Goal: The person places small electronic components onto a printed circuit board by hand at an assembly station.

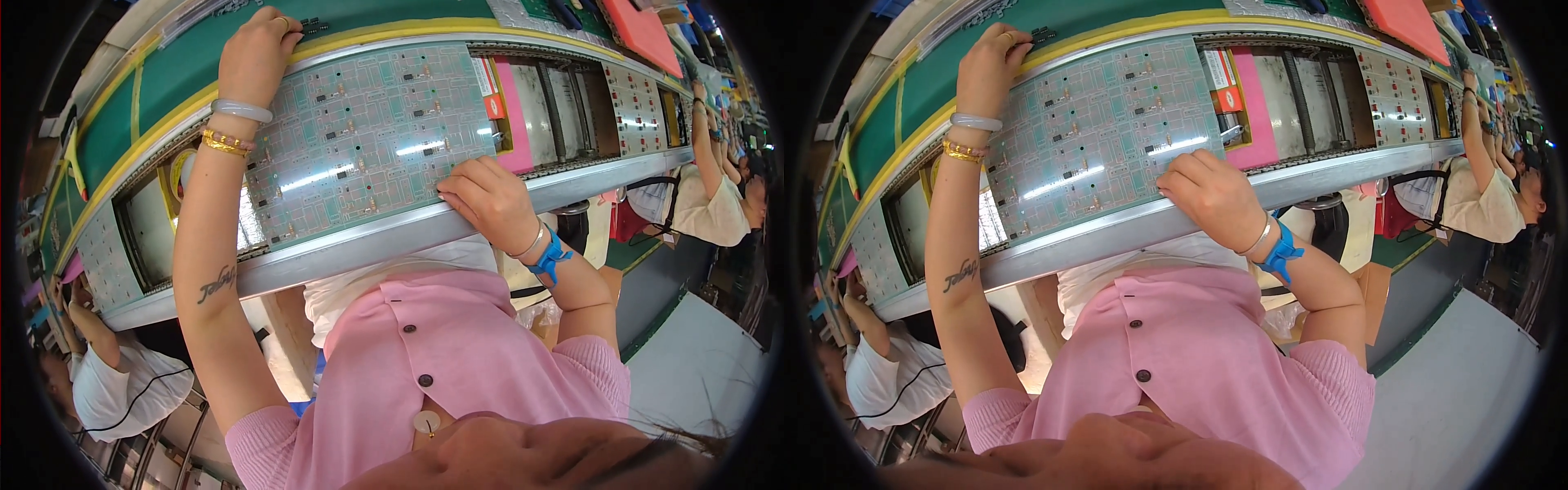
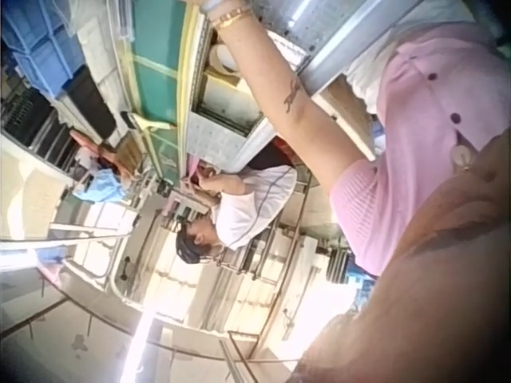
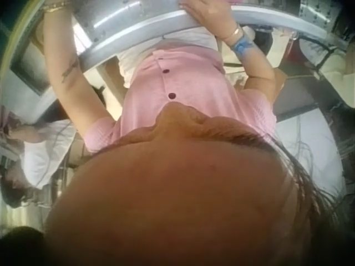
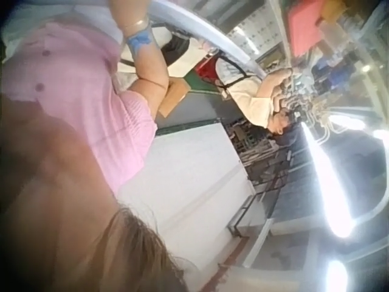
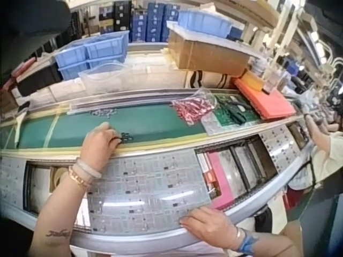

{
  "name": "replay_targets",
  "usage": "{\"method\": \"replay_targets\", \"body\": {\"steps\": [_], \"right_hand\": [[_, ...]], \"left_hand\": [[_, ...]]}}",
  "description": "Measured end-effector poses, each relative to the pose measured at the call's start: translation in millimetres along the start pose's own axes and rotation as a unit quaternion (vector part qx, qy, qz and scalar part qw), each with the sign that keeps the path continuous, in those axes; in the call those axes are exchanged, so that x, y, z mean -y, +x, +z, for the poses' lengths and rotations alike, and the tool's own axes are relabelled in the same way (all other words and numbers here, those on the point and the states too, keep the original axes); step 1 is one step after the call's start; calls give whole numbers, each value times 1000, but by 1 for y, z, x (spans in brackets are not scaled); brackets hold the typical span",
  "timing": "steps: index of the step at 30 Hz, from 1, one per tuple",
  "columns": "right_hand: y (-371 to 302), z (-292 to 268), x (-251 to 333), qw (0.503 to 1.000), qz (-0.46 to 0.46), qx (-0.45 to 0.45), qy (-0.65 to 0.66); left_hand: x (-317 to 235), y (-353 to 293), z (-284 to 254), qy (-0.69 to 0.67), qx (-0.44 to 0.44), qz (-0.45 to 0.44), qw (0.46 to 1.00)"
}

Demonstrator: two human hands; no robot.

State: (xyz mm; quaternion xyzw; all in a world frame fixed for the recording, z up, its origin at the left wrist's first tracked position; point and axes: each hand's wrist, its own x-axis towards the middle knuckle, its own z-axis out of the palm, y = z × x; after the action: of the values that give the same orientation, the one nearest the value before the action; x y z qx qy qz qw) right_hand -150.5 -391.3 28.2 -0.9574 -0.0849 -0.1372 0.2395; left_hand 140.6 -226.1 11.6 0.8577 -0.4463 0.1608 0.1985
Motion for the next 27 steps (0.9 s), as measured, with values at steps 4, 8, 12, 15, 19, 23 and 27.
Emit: {"method": "replay_targets", "body": {"steps": [4,8,12,15,19,23,27], "right_hand": [[1,2,0,1000,-24,13,-10],[1,2,2,999,-27,20,-14],[1,2,2,998,-44,22,-34],[0,-3,2,995,-63,46,-55],[-1,-5,1,997,-52,33,-55],[-14,2,8,999,-18,-29,-3],[-22,14,9,997,-15,-70,7]], "left_hand": [[3,-3,-1,-12,29,-35,999],[2,-4,-5,-8,24,-24,999],[-16,-15,-22,-57,4,-22,998],[-45,-34,-46,-110,2,-3,994],[-84,-88,-77,-191,87,7,978],[-113,-132,-86,-192,144,-43,970],[-122,-140,-80,-150,128,-38,980]]}}
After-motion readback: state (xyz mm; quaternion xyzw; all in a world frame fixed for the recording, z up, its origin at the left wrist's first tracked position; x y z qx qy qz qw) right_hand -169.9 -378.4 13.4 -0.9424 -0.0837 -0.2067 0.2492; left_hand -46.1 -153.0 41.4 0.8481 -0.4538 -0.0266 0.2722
